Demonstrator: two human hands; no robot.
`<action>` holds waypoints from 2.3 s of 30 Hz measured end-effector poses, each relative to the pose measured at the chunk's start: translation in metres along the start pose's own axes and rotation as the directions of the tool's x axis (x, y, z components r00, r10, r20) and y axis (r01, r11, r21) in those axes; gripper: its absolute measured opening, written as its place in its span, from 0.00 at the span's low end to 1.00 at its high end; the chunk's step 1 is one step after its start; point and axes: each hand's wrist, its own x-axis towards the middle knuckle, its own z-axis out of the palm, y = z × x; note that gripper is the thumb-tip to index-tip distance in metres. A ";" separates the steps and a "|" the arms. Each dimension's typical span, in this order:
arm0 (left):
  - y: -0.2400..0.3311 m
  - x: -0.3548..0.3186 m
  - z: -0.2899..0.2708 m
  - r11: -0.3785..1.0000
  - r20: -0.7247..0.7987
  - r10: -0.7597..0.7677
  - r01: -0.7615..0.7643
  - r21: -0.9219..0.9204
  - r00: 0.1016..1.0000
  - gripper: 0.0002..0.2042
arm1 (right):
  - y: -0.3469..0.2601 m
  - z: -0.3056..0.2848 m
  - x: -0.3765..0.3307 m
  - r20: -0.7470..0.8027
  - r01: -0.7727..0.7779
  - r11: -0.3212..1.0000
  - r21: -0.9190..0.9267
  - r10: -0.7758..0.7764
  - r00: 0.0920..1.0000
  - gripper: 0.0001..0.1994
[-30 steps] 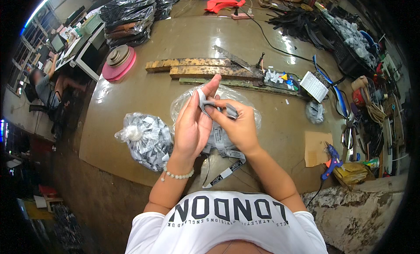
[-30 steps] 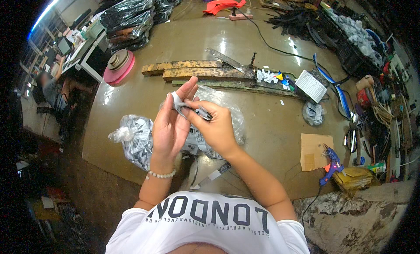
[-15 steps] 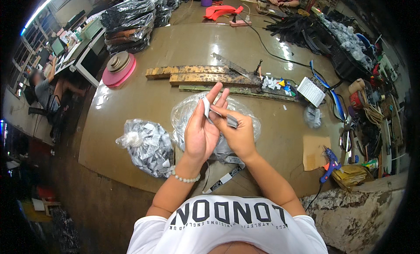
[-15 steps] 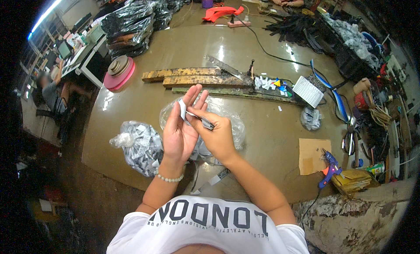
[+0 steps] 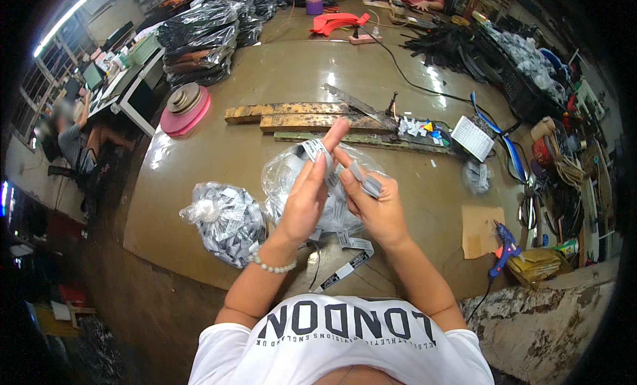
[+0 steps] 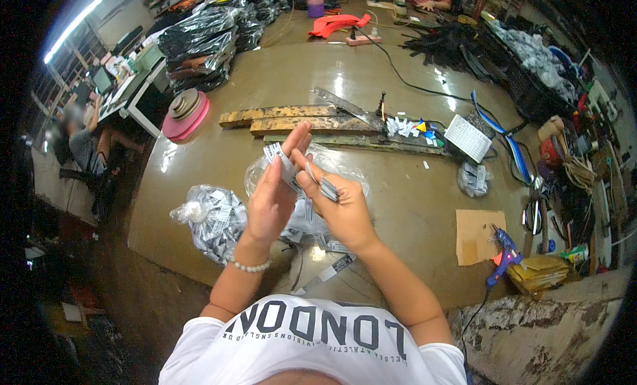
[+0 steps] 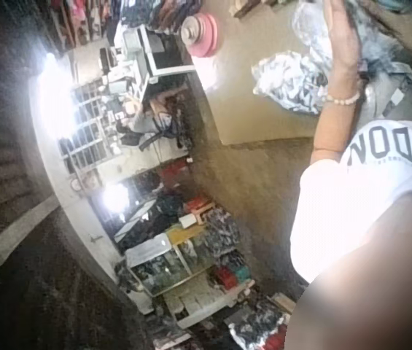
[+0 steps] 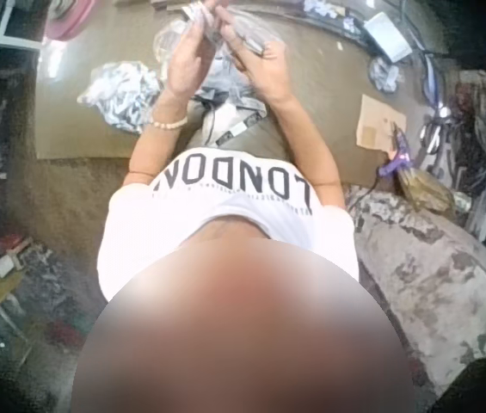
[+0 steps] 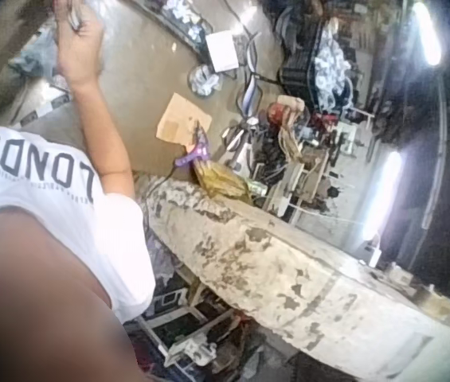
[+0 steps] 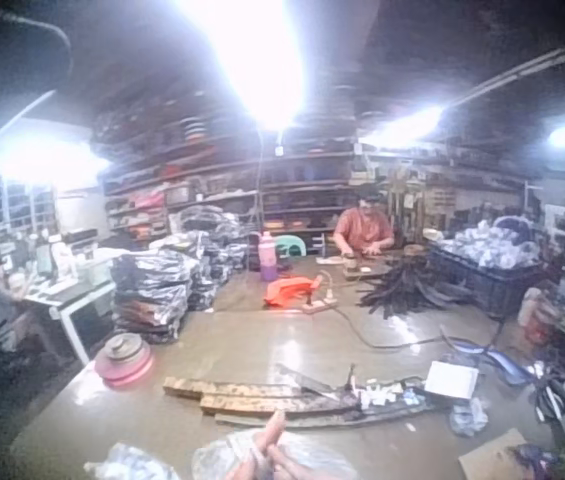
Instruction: The person repeatedly picks small white rectangular components from a plastic bag, aligns them on a wooden jig, and presses them into place. The person then places the assembled components back into the bag. The process is repeated multiple times.
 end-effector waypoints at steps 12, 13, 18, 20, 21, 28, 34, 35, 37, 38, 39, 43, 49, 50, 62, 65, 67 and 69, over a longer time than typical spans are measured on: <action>0.002 -0.001 0.012 0.985 -0.225 -0.037 -0.002 -0.173 0.974 0.20 | 0.008 -0.006 -0.018 -0.082 0.199 0.873 -0.445 -0.261 0.962 0.13; 0.006 0.003 0.003 0.949 -0.259 -0.062 -0.023 -0.313 0.964 0.19 | 0.008 -0.010 -0.021 -0.057 0.214 0.859 -0.465 -0.270 0.961 0.13; 0.011 0.011 -0.026 0.900 -0.214 -0.097 -0.006 -0.436 0.972 0.18 | -0.009 -0.019 -0.024 -0.072 0.008 0.897 -0.442 -0.044 0.996 0.14; 0.009 0.013 -0.025 0.893 -0.167 -0.075 -0.008 -0.450 0.983 0.18 | -0.033 -0.020 -0.028 -0.142 -0.033 0.898 -0.438 -0.033 0.989 0.16; 0.009 0.013 -0.021 0.952 -0.200 -0.087 0.023 -0.305 0.976 0.18 | -0.047 -0.021 -0.027 0.012 0.076 0.888 -0.454 -0.080 0.997 0.16; 0.005 -0.005 0.026 1.000 -0.012 -0.012 0.012 0.023 1.000 0.23 | -0.088 -0.006 -0.009 0.258 0.234 0.846 -0.479 -0.119 0.959 0.18; -0.004 -0.018 0.036 0.999 -0.054 -0.023 0.021 -0.031 0.998 0.15 | -0.081 -0.015 -0.015 0.083 -0.004 0.783 -0.622 0.071 0.994 0.25; -0.002 -0.018 0.034 0.999 -0.007 -0.049 0.048 -0.009 0.999 0.14 | -0.081 -0.020 -0.012 0.096 0.019 0.796 -0.604 0.049 0.994 0.26; 0.005 -0.016 0.028 0.995 0.088 -0.097 0.094 0.034 0.991 0.11 | -0.082 -0.035 -0.009 0.170 0.065 0.887 -0.458 0.016 0.985 0.28; 0.011 -0.016 0.023 0.987 0.126 -0.133 0.121 0.102 0.983 0.10 | -0.085 -0.045 -0.009 0.158 -0.119 0.967 -0.226 0.157 0.975 0.29; 0.015 -0.014 0.020 0.973 0.126 -0.130 0.102 0.206 0.984 0.10 | -0.088 -0.056 -0.010 0.295 -0.217 0.970 0.113 0.175 0.939 0.30; 0.031 -0.009 0.012 0.895 0.237 -0.167 0.047 0.443 0.957 0.10 | -0.079 -0.075 -0.011 0.345 -0.279 0.960 -0.013 0.266 0.900 0.24; 0.041 -0.001 0.010 0.851 0.434 -0.256 -0.011 0.525 0.864 0.11 | -0.081 -0.074 -0.011 0.254 -0.281 0.938 -0.202 0.327 0.910 0.12; 0.042 0.000 0.009 0.834 0.440 -0.274 -0.016 0.552 0.855 0.11 | -0.084 -0.072 -0.011 0.217 -0.269 0.938 -0.217 0.315 0.924 0.11; 0.032 -0.008 0.023 0.809 0.145 -0.034 -0.058 0.584 0.989 0.10 | -0.090 -0.058 -0.031 -0.040 -0.015 0.858 -0.513 -0.006 0.999 0.09; 0.032 -0.008 0.028 0.806 0.149 -0.066 -0.035 0.590 0.987 0.10 | -0.087 -0.058 -0.032 -0.045 0.025 0.852 -0.523 -0.057 0.997 0.08; 0.031 -0.008 0.028 0.806 0.139 -0.124 0.018 0.591 0.982 0.10 | -0.084 -0.060 -0.034 -0.058 0.042 0.852 -0.521 -0.084 0.995 0.08; 0.031 -0.006 0.023 0.790 0.120 -0.172 0.064 0.610 0.978 0.09 | -0.080 -0.065 -0.035 -0.085 0.036 0.854 -0.519 -0.094 0.992 0.07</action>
